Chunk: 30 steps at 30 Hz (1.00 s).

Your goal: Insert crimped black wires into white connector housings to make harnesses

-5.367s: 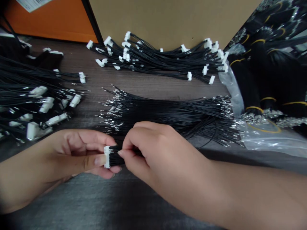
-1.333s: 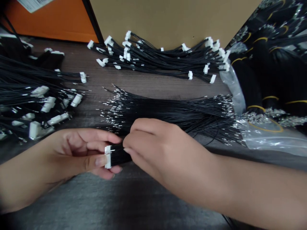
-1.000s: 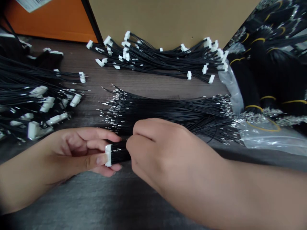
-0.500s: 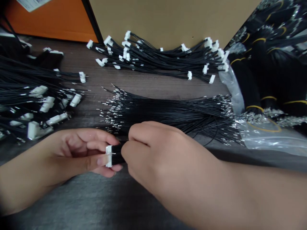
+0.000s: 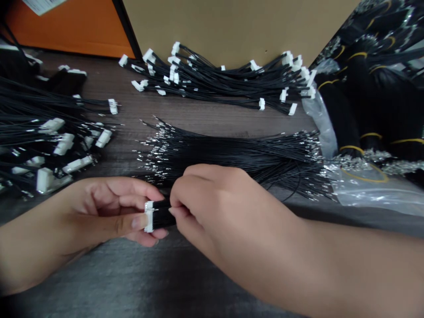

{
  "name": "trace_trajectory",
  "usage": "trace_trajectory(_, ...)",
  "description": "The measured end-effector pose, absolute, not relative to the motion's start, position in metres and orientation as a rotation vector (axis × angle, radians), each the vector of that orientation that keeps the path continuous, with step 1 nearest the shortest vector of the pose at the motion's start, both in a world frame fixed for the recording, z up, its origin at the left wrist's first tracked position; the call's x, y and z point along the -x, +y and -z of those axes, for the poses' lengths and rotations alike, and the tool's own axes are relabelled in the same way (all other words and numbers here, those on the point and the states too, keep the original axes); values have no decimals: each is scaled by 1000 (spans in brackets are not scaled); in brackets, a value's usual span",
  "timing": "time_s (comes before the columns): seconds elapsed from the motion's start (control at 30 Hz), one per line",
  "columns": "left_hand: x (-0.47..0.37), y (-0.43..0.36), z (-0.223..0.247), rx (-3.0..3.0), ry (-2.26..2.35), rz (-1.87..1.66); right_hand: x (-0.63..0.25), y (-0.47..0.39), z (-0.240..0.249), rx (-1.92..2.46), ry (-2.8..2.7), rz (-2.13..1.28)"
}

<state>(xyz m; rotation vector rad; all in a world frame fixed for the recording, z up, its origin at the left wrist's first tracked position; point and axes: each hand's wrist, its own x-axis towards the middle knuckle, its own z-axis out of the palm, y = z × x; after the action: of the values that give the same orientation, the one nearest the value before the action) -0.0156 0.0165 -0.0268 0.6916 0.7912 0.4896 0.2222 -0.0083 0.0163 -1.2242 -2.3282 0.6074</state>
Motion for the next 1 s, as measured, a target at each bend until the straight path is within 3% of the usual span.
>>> trace_trajectory(0.5,15,17,31,-653,782,-485,-217,-5,-17,1337,-2071,-827)
trace_trajectory(0.8,11,22,-3,-653,940,-398,-222,-5,-4,1373,-1816,-1119)
trace_trajectory(1.0,15,20,15,-677,846,-436,-216,-5,-10,1386,-1812,-1168)
